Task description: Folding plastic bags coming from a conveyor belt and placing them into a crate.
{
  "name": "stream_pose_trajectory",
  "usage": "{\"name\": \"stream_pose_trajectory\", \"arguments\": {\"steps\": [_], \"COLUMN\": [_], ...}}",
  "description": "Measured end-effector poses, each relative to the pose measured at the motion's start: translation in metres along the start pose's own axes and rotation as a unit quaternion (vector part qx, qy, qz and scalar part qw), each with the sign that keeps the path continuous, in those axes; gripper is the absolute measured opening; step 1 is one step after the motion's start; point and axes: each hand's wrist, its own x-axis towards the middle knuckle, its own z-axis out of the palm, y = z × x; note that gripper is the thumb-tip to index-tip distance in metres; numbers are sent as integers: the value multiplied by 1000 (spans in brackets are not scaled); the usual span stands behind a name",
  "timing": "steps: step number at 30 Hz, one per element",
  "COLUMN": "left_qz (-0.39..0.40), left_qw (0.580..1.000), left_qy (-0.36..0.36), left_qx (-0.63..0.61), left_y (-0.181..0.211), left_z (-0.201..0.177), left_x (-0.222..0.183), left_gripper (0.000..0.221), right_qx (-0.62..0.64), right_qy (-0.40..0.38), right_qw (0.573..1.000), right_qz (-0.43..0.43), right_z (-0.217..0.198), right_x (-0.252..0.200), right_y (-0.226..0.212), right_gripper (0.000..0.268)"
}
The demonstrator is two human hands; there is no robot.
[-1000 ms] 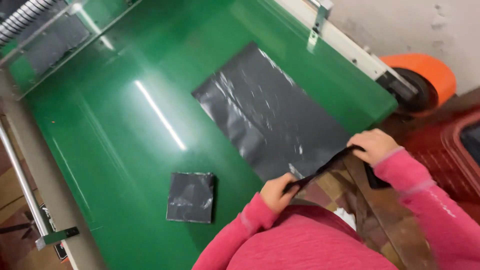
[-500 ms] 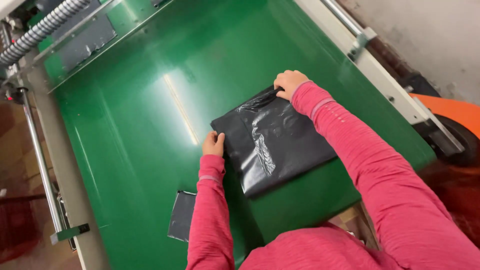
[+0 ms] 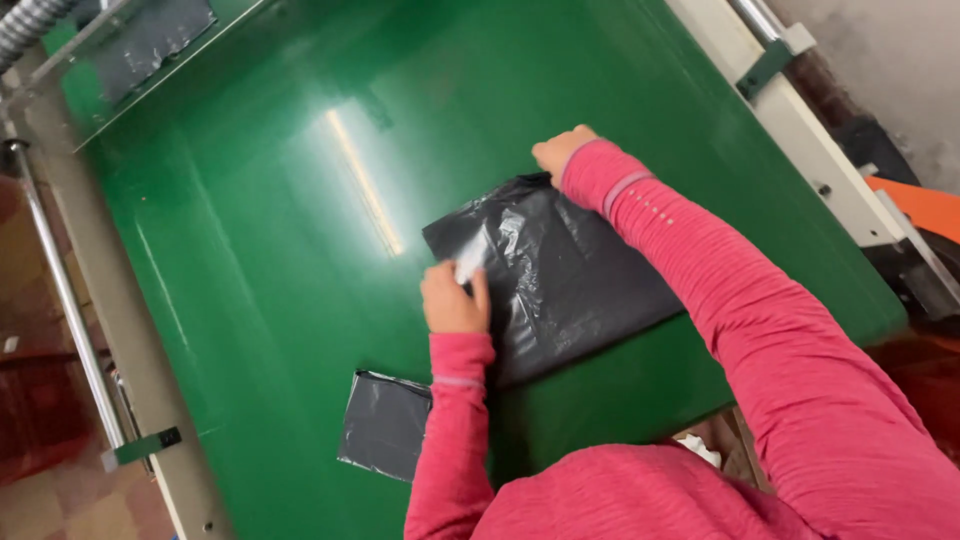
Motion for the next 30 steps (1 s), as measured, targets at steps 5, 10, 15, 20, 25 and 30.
{"name": "stream_pose_trajectory", "arguments": {"steps": [5,10,15,20,25,30], "left_qz": [-249,-104,-218,-80,375,375], "left_qw": [665,307,647,860,919,863], "left_qy": [-244,-290,-166,-30,48,-332], "left_qx": [-661,-900,-711,-503,115,68], "left_y": [-16,-46,-79,-32,-19,5], "left_z": [57,24,44,-16,-41,-25], "left_x": [-32,-51,-83,-126,-144,-106], "left_gripper": [70,108,82,74,39,21], "right_qx": [74,103,121,129,80,146], "right_qy": [255,352,343,323,170,291], "right_qw": [959,923,928,936,979,927], "right_qz": [-95,-121,-83,-56,-75,-187], "right_z": [-29,10,59,68,-31,90], "right_x": [-120,-241,-268,-274,-276,-282], "right_y": [-50,-72,-67,-70,-146,-175], "right_gripper": [6,19,19,18,28,46]}}
